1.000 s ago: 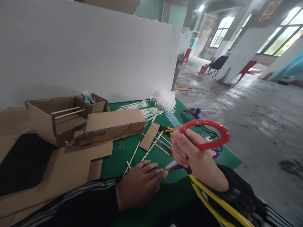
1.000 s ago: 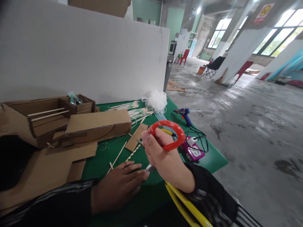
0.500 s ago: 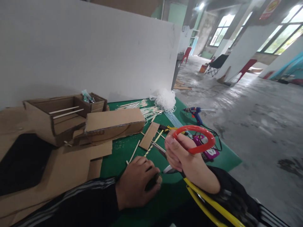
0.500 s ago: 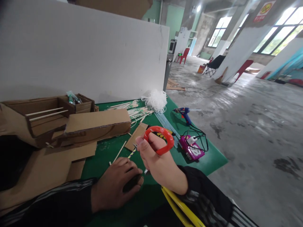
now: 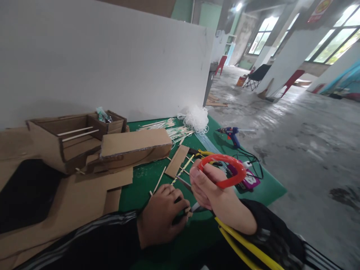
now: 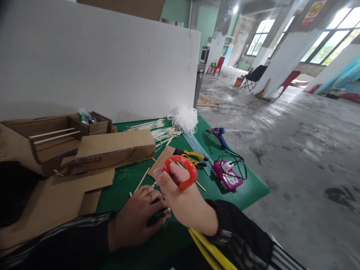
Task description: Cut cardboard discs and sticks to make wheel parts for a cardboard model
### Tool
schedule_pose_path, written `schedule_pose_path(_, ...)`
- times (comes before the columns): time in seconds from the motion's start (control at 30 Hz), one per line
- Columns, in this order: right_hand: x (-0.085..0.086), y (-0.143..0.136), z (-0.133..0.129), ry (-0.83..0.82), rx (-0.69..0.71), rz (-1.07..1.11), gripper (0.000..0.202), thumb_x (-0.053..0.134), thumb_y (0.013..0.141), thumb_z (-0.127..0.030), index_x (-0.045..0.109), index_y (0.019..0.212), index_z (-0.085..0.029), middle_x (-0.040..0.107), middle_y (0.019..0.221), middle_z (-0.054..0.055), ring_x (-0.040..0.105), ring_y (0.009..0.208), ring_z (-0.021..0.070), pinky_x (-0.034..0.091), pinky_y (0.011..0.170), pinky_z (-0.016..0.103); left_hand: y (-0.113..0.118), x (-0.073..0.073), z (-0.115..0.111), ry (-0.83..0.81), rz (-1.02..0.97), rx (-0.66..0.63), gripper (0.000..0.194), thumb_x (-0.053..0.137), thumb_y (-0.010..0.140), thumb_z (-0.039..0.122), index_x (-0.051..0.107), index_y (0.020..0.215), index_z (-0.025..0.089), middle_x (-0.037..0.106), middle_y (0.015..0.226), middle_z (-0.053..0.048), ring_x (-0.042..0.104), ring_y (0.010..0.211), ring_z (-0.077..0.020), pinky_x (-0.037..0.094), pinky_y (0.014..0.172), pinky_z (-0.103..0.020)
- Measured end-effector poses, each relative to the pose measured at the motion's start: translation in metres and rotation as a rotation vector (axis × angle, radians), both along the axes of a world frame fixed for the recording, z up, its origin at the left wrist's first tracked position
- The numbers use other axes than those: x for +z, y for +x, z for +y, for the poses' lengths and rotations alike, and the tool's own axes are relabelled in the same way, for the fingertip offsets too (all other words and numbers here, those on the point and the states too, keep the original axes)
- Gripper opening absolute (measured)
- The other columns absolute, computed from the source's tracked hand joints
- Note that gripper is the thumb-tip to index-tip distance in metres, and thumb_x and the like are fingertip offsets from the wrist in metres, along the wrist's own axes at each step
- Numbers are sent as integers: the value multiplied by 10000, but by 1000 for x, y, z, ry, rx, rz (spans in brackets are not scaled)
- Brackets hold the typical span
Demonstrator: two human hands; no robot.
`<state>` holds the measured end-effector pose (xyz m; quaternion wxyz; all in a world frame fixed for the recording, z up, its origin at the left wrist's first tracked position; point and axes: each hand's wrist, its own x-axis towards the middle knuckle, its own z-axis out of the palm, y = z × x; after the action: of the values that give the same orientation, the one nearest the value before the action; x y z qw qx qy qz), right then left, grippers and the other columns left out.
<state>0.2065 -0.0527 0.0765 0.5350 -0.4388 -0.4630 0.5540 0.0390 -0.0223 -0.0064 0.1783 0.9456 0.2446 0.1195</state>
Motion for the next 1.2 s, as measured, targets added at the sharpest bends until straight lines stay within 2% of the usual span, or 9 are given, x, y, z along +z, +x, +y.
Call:
schedule_pose_path(0.2, 0, -1, -1, 0, 0, -40, 370, 587, 952, -502, 478, 734, -223, 292, 516, -114, 220, 378, 55, 203, 361, 229, 1, -1, 0, 6, -3, -4, 167, 563, 899, 330, 644, 1027, 260, 610, 983, -51, 528, 940, -265, 386, 878, -460)
schedule_pose_path(1.0, 0, -4, 1, 11, 45, -8, 404, 591, 942, -523, 437, 723, -219, 291, 547, -114, 213, 398, 41, 182, 376, 224, 0, -3, -1, -6, 17, 1, 181, 551, 915, 352, 653, 1053, 297, 635, 1040, -42, 544, 981, -274, 377, 914, -484)
schedule_pose_path(1.2, 0, -4, 1, 20, 55, -5, 368, 588, 957, -484, 449, 739, -223, 297, 556, -108, 217, 416, 52, 189, 396, 229, 0, -4, 0, 12, 6, 12, 175, 565, 907, 354, 656, 1045, 296, 641, 1066, -47, 548, 999, -279, 389, 921, -482)
